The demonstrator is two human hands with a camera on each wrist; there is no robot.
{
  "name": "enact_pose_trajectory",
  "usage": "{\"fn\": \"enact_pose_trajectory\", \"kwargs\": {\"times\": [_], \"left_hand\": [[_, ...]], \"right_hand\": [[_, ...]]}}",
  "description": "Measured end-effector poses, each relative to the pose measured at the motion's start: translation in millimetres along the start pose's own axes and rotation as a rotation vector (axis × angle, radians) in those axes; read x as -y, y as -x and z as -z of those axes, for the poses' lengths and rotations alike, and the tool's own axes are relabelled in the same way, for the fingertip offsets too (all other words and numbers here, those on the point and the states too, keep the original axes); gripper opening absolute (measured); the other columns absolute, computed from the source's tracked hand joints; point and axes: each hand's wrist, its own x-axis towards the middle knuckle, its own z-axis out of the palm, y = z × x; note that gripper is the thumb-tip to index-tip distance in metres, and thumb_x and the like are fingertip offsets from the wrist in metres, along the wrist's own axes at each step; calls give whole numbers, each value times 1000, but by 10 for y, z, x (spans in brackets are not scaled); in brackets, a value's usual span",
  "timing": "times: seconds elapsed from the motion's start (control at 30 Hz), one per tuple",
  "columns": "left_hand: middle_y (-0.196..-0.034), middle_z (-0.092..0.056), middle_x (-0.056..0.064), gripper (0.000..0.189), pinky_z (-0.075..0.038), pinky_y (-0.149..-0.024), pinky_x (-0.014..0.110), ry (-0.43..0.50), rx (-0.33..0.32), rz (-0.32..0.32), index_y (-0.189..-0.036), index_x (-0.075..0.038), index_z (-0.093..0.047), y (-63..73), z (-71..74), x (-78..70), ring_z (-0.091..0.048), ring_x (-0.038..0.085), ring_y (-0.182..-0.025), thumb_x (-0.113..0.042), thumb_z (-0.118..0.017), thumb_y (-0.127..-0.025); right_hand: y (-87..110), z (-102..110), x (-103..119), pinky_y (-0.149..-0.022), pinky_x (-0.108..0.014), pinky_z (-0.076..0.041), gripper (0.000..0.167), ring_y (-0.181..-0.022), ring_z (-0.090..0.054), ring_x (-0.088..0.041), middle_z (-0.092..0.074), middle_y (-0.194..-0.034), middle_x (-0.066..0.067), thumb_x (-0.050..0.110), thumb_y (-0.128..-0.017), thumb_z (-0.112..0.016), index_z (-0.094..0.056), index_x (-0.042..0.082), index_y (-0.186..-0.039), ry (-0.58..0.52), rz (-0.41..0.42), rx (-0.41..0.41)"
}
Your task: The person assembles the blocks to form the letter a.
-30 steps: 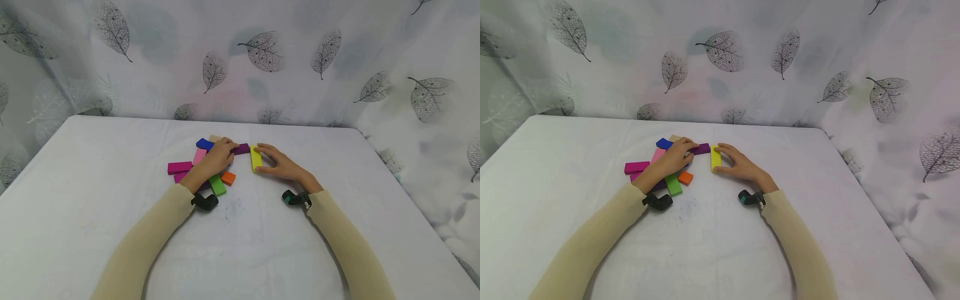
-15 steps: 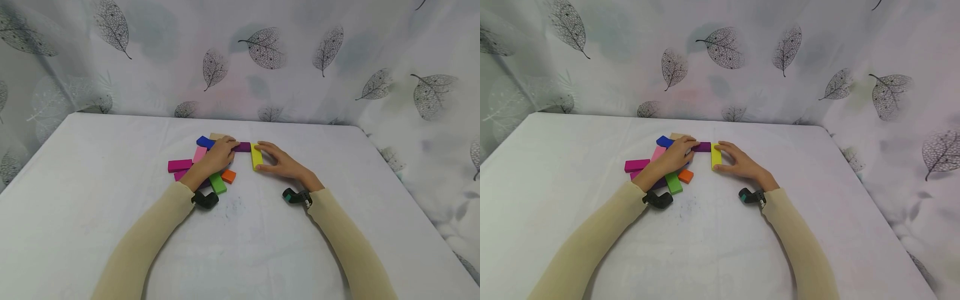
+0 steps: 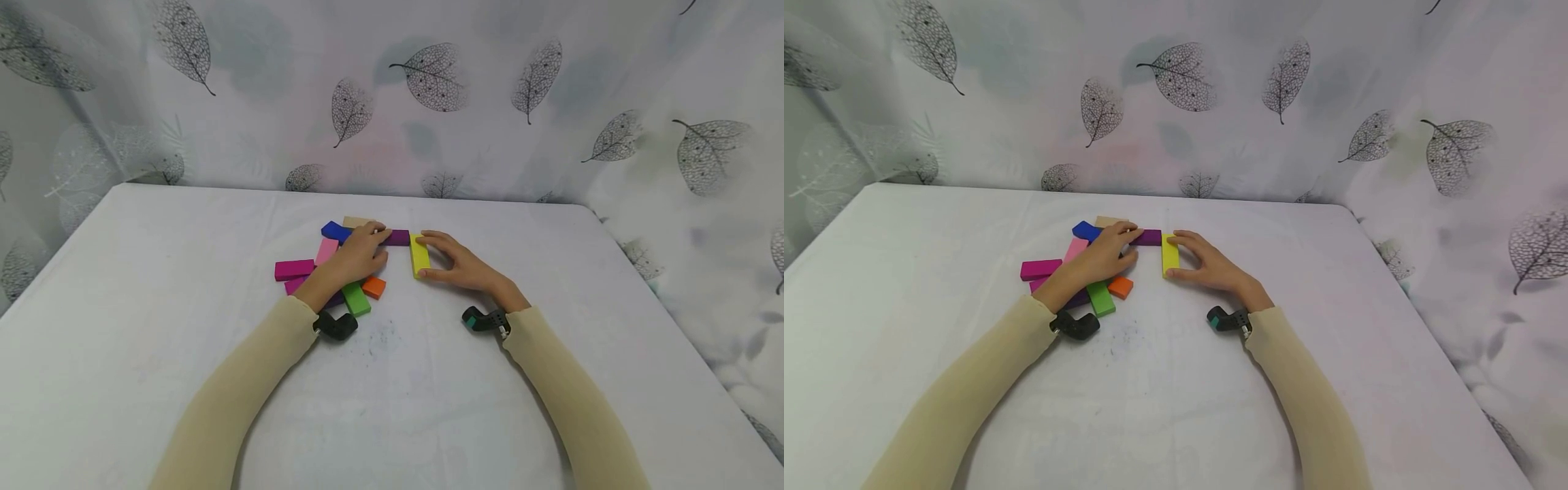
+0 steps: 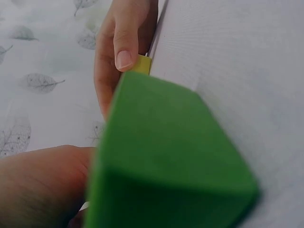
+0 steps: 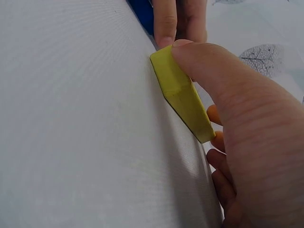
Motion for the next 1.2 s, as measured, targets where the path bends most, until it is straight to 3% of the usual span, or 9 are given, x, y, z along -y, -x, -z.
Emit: {"fn": "enact_pose_trajectory", "kwargs": {"times": [0.17,0.4,0.8,1.03,1.2], "left_hand": [[-149,-37,14,50,-33,-113,43,23,-8,4,-146,-6,-43,14,29,-1,-37,30,-137,-18,-53,-98],[-138,-47,15,40,-37,-111,41,65,-73,-27,-136,-6,-54,23,94,-8,-47,29,-128,-16,-57,-97],[-135,-51,13,35,-34,-108,50,-56,-170,-5,-129,-11,-61,20,221,183,-43,33,-128,-17,-59,-95],[-149,-37,15,53,-22,-114,54,-58,-107,76,-146,-14,-44,15,209,289,-28,34,-141,-23,-59,-95],[-154,-31,18,57,-16,-116,55,-50,-69,84,-150,-12,-37,19,187,338,-25,34,-144,-23,-54,-97]], "right_hand": [[-11,-4,-14,-117,-56,-15,69,-148,-16,-28,-23,-160,-7,31,-89,-72,-40,16,-149,-1,4,-1],[4,-18,-28,-117,-57,-15,69,-148,-16,-28,-23,-160,-6,33,-89,-72,-40,18,-149,-11,-14,-1],[-8,14,-1,-117,-57,-14,70,-148,-16,-30,-23,-160,-8,32,-89,-71,-39,16,-149,10,2,6],[-12,6,-21,-118,-54,-15,68,-148,-18,-28,-24,-159,-7,30,-89,-71,-40,16,-148,7,22,0],[-3,5,-11,-118,-54,-15,69,-148,-17,-28,-24,-159,-7,30,-89,-71,-40,15,-148,3,18,1]]}}
